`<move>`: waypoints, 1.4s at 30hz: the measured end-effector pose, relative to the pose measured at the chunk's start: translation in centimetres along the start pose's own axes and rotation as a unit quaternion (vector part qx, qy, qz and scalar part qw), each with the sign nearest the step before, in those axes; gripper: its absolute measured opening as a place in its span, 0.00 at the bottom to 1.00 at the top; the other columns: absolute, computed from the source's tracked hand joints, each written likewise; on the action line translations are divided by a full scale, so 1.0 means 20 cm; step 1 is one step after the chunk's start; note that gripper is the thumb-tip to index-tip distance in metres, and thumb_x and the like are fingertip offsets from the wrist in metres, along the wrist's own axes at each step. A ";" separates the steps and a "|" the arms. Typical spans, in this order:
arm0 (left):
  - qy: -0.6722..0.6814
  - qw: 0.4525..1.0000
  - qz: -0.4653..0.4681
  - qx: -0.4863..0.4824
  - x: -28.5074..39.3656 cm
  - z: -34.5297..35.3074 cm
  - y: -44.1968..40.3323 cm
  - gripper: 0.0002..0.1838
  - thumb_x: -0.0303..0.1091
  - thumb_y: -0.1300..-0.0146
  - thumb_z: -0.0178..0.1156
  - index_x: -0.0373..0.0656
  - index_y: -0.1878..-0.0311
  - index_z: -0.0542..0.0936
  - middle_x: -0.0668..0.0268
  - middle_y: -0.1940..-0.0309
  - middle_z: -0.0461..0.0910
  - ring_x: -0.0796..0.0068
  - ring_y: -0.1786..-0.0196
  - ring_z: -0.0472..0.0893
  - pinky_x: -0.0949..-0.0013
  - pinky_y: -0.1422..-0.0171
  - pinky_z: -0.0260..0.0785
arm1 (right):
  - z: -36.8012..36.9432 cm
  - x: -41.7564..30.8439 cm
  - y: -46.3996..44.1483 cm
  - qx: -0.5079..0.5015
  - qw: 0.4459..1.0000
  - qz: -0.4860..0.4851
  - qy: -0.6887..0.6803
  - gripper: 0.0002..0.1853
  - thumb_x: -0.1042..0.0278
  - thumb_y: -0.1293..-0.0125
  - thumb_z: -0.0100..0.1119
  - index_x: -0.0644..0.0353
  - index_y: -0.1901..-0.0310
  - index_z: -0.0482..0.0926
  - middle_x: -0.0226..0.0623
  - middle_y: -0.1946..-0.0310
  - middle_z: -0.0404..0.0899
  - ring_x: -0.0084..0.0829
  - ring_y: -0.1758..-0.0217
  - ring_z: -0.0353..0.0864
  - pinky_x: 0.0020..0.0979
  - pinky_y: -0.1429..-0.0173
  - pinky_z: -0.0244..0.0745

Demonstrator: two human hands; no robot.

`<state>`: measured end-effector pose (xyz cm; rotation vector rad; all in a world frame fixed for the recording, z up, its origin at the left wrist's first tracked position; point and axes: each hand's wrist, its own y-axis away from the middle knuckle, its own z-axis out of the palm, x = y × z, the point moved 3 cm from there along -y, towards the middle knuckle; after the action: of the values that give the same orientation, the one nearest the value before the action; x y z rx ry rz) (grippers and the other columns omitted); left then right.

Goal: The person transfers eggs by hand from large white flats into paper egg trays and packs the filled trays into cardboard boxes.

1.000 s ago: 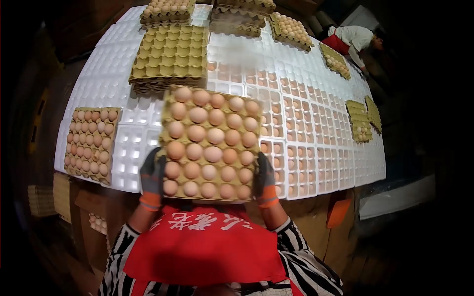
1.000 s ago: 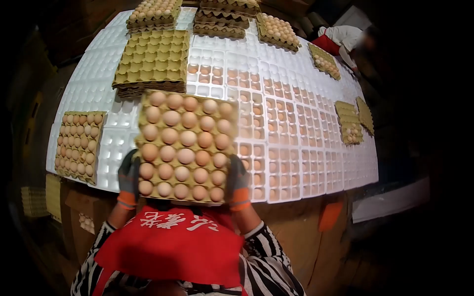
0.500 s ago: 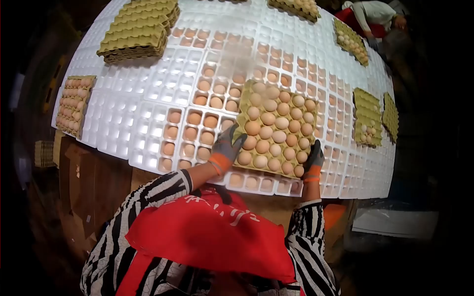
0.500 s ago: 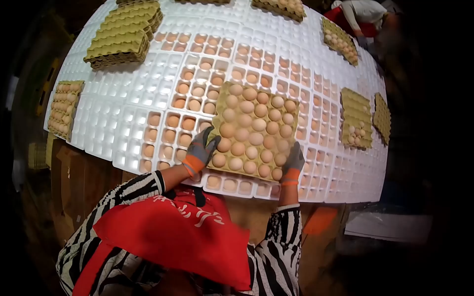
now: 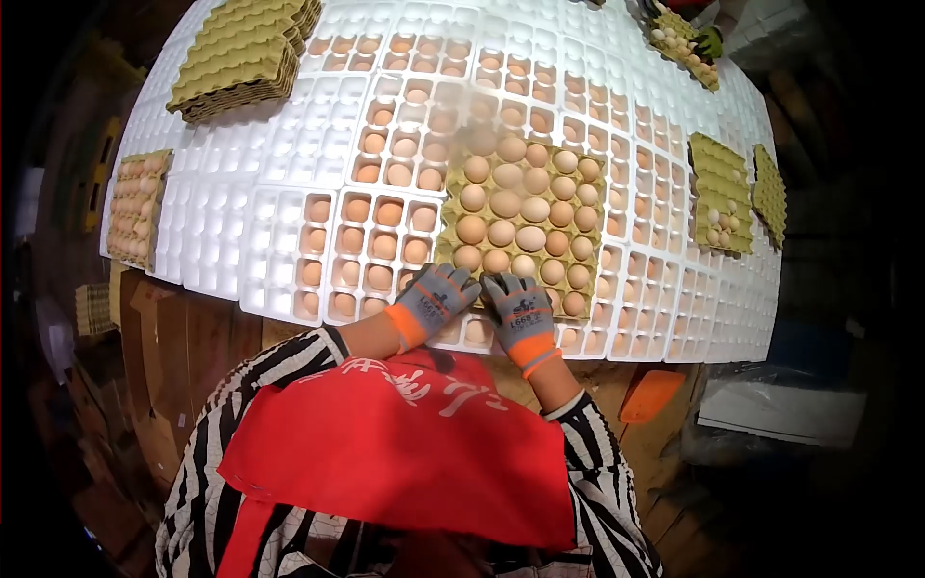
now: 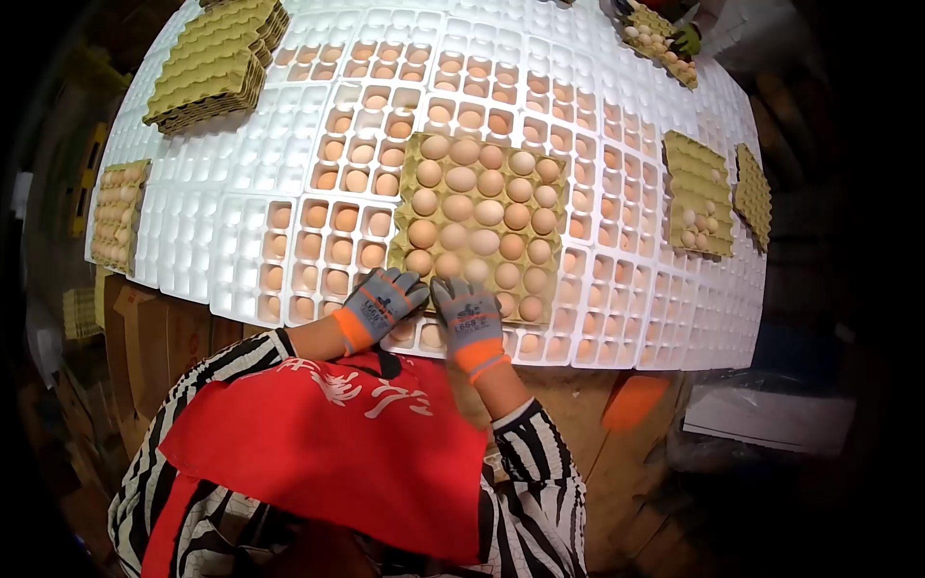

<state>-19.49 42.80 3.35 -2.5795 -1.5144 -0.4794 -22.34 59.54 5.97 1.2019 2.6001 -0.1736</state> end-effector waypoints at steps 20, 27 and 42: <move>0.162 0.964 -0.138 0.159 -0.15 -0.07 -0.09 0.19 0.40 0.45 0.69 0.46 0.52 0.79 0.57 0.54 0.78 0.57 0.49 0.81 0.58 0.47 0.76 | -0.15 0.17 -0.28 -0.025 0.971 0.136 -0.194 0.22 0.60 0.42 0.71 0.58 0.47 0.80 0.40 0.56 0.81 0.39 0.54 0.82 0.38 0.52 0.80; 0.776 0.569 -0.200 0.184 -0.51 -0.16 0.33 0.32 0.41 0.32 0.65 0.43 0.28 0.69 0.62 0.57 0.82 0.77 0.69 0.79 0.75 0.67 0.75 | -0.22 0.38 -0.93 0.065 0.852 0.155 -0.496 0.23 0.66 0.36 0.71 0.64 0.41 0.78 0.35 0.54 0.83 0.24 0.64 0.83 0.24 0.66 0.80; 0.684 0.504 -0.392 0.352 -0.96 -0.26 0.36 0.21 0.37 0.36 0.71 0.38 0.44 0.79 0.66 0.59 0.82 0.80 0.61 0.79 0.76 0.62 0.75 | 0.37 0.07 -1.71 0.109 0.984 -0.128 -0.066 0.25 0.57 0.33 0.58 0.52 0.35 0.76 0.46 0.39 0.76 0.46 0.30 0.69 0.47 0.25 0.60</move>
<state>-23.03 21.88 2.45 -0.2431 -1.3918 -1.1737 -47.82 36.65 -1.63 0.8779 2.6596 -0.5829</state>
